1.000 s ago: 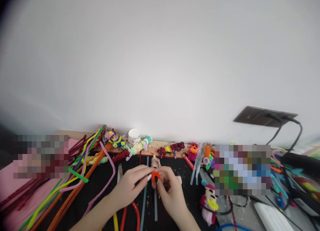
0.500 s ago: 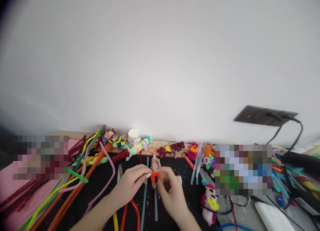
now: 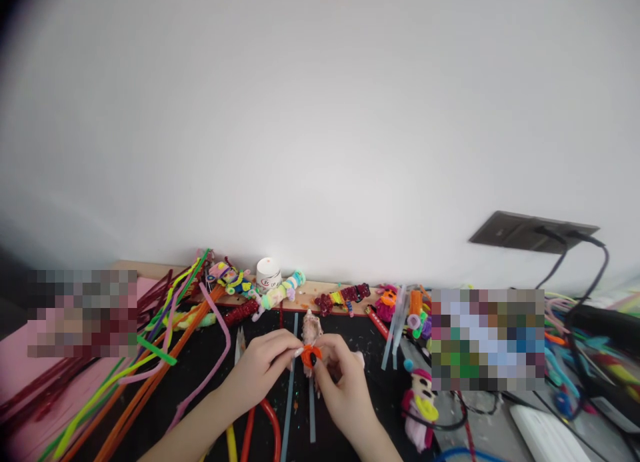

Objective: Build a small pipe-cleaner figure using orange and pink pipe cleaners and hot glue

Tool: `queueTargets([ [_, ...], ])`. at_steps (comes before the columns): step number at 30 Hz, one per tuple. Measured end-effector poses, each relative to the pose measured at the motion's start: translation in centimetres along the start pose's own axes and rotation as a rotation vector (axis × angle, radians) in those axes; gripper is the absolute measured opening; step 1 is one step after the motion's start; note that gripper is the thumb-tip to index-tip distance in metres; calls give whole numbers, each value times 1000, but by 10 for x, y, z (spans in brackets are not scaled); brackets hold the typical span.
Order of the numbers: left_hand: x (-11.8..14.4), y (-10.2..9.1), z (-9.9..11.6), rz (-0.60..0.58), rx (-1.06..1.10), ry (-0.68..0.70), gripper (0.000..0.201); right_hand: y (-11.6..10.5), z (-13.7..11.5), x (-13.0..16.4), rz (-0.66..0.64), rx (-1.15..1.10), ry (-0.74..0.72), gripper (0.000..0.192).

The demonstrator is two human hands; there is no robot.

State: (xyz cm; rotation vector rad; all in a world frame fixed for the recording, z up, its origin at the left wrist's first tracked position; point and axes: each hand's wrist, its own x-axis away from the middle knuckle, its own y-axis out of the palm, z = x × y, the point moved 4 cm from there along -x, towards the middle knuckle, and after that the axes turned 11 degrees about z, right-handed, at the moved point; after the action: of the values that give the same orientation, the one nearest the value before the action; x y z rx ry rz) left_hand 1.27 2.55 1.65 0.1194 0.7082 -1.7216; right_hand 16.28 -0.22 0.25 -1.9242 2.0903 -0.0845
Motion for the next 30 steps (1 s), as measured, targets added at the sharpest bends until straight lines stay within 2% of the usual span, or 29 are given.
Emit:
queueTargets([
  [30, 4, 5, -5, -10, -70, -33, 17, -1, 1, -1, -25, 137, -36, 11],
])
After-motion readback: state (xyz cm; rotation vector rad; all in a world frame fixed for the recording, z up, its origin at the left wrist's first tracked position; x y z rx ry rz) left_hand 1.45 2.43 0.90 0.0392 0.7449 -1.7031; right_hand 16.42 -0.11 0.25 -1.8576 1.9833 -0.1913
